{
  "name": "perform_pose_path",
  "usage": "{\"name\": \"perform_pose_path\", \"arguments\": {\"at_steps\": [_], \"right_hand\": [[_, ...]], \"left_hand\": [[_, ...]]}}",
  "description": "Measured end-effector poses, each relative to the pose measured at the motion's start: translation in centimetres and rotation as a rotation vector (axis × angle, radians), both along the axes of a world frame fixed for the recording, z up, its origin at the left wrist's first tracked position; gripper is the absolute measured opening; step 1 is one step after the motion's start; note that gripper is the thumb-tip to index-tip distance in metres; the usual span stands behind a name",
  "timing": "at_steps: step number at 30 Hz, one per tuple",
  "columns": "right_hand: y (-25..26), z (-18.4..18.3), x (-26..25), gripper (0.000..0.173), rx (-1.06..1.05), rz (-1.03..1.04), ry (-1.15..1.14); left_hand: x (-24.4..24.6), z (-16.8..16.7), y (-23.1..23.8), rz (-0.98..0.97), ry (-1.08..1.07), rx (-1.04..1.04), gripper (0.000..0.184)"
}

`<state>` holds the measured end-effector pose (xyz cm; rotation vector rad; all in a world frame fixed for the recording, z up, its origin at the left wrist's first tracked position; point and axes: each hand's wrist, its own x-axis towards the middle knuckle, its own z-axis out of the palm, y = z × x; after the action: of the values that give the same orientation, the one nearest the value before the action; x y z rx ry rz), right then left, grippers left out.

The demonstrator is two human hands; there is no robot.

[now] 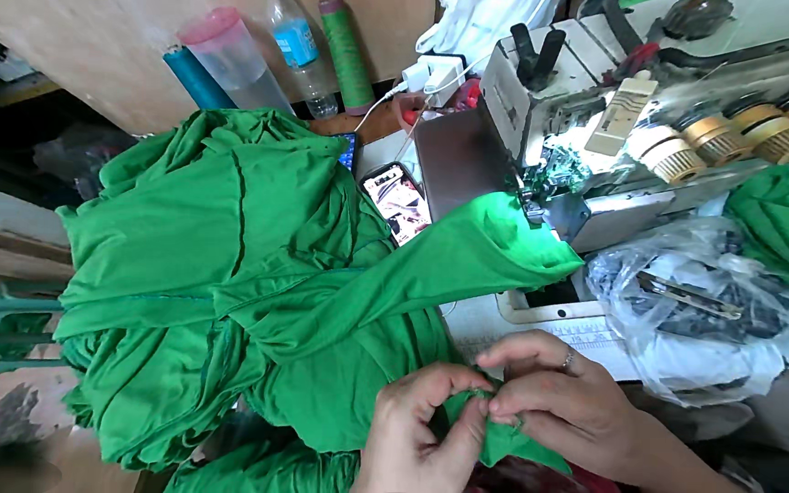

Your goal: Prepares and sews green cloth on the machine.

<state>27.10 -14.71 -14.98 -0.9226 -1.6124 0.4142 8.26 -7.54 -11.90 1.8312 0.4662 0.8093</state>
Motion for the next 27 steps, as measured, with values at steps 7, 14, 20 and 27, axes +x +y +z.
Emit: {"name": "perform_pose_path", "arguments": {"at_steps": [7,14,20,27], "right_hand": [[-0.3,-0.3,-0.4,0.029,-0.181,0.031,-0.034],[-0.4,-0.4,0.7,0.016,-0.244,-0.11,-0.005],[-0.8,0.6,0.7,0.021,-0.124,-0.183,-0.093],[-0.8,-0.1,-1.1,0.021,-0.048,-0.165,-0.231]], "left_hand": [[-0.1,0.5,-0.5,0.136,0.201,0.239,0.015],[-0.6,0.1,-0.1,0.043,0.198,0.349,0.024],[-1.8,0.2,0.6,-0.125,0.433,0.413,0.034],[0.4,-1.6,-0.8,0.16,0.397,0.453,0.026]]}}
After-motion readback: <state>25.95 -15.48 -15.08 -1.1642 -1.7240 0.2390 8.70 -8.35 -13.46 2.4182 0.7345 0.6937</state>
